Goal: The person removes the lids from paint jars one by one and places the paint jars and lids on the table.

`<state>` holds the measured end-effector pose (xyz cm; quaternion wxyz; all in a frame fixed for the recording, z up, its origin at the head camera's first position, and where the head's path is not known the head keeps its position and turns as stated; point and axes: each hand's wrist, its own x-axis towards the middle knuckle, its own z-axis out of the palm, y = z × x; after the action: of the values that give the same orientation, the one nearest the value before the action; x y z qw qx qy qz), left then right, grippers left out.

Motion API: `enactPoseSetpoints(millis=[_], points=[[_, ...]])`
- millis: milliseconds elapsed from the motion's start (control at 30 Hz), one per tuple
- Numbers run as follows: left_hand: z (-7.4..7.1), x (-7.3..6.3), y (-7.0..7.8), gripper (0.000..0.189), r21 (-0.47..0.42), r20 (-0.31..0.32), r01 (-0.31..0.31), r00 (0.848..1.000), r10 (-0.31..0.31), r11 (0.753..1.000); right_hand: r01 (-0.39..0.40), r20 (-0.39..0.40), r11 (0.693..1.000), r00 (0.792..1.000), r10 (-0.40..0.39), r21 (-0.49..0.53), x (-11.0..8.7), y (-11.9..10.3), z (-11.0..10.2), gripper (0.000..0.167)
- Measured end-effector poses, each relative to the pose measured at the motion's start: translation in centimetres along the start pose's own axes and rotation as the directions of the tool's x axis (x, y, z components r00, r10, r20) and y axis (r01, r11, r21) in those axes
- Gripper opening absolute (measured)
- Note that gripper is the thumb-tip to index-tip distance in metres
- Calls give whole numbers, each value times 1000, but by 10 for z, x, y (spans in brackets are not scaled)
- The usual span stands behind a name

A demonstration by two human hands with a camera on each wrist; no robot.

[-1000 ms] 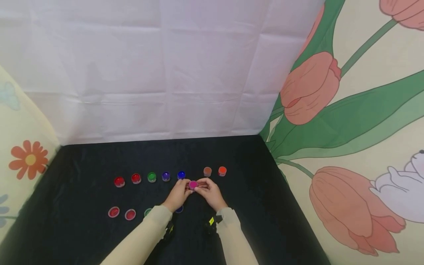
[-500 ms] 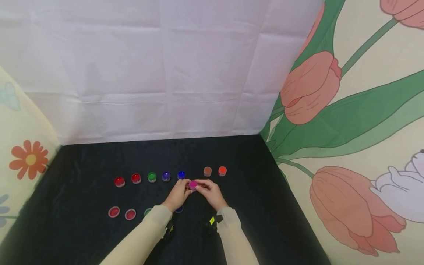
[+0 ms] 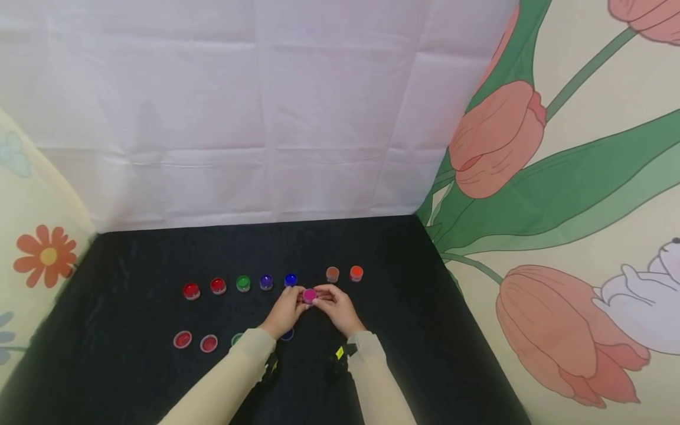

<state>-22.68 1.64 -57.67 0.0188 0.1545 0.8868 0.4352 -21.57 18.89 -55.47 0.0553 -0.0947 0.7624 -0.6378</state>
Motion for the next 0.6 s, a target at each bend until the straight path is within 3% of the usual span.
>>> enactPoseSetpoints(millis=[200, 433, 600], points=[[0, 0, 0, 25, -1, -9, -11, 1000, 11, 1000, -7, -8, 1000, 1000, 7, -2, 0, -1, 0, 28], [0, 0, 0, 25, 11, -11, -19, 1000, 19, 1000, 40, -3, 999, 999, -40, -20, -2, 0, -2, 28], [1, 0, -2, 26, 21, -5, -21, 1000, 21, 1000, 7, -3, 1000, 1000, -7, -18, -3, -1, -1, 35]])
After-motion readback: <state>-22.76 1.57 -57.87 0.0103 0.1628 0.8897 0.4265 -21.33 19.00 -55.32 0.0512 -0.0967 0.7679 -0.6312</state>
